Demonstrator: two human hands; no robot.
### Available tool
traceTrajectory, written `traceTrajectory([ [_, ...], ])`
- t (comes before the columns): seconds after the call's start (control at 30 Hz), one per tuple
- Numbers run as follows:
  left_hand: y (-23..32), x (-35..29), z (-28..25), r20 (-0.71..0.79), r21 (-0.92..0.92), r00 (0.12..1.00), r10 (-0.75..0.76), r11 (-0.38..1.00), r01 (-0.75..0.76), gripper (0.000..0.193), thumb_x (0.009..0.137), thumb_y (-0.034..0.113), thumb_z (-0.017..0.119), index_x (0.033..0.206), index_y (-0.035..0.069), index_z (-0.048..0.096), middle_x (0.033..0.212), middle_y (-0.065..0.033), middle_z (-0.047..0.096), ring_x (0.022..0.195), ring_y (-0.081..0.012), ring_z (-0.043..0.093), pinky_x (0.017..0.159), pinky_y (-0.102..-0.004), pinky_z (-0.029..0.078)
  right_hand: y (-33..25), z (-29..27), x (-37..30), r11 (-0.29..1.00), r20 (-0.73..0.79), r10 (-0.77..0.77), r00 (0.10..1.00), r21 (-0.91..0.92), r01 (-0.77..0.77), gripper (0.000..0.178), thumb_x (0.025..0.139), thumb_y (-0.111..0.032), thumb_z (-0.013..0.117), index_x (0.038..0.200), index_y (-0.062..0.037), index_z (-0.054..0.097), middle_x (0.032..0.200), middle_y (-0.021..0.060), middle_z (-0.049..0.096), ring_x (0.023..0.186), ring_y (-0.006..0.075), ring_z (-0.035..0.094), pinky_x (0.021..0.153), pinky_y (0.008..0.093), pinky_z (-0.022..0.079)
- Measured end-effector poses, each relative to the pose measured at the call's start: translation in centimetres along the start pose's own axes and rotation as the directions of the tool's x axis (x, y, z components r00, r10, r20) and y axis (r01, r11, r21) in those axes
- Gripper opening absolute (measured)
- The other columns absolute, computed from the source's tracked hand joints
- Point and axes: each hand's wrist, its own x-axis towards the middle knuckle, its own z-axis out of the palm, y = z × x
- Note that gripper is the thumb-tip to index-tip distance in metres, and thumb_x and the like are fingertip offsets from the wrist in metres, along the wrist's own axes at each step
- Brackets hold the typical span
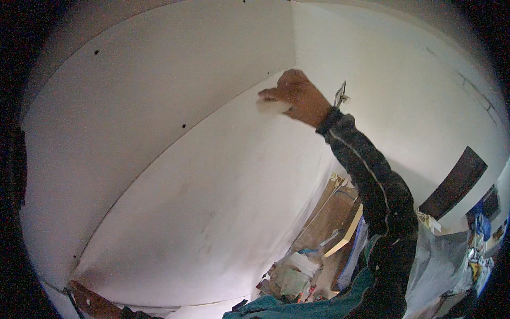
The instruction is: The person applies drywall tape to a seam on the ceiling and walls, smooths it down by hand, and then sands the surface with a sanding pad.
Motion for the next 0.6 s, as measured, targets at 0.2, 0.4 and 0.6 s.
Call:
traceTrajectory([
  [0.2,2.0,-1.1,0.9,-0.043,0.331,0.876,0.480,0.835,-0.441,0.059,0.086,0.050,0.070,0.106,-0.006,0.067,0.091,-0.0179,0.062,0.086,-0.0336,0.058,0.082,-0.0477,0.048,9.5,1.3,-2.1,0.957,-0.004,0.195,0.981,-0.219,-0.191,0.059,0.065,-0.008,0.077,0.120,-0.0239,0.065,0.105,0.0013,0.065,0.108,0.0257,0.052,0.107,0.0415,0.037],
  [0.4,1.3,-1.7,2.5,-0.089,0.355,0.825,0.557,0.792,-0.497,0.051,0.089,0.039,0.069,0.106,-0.008,0.065,0.092,-0.0197,0.062,0.090,-0.0361,0.058,0.082,-0.0481,0.046,16.7,1.5,-4.9,0.837,0.098,0.472,0.876,-0.363,-0.410,0.049,0.072,-0.015,0.077,0.118,-0.0245,0.064,0.104,0.0071,0.062,0.112,0.0262,0.051,0.108,0.0434,0.035],
  [0.6,3.7,-2.0,1.8,-0.047,0.367,0.873,0.485,0.821,-0.437,0.041,0.094,0.032,0.064,0.096,-0.009,0.065,0.087,-0.0227,0.062,0.088,-0.0378,0.058,0.080,-0.0511,0.045,20.6,3.8,-4.3,0.821,0.213,0.480,0.851,-0.450,-0.350,0.059,0.069,-0.046,0.079,0.120,-0.0237,0.059,0.102,0.0091,0.062,0.115,0.0258,0.051,0.108,0.0562,0.023],
])
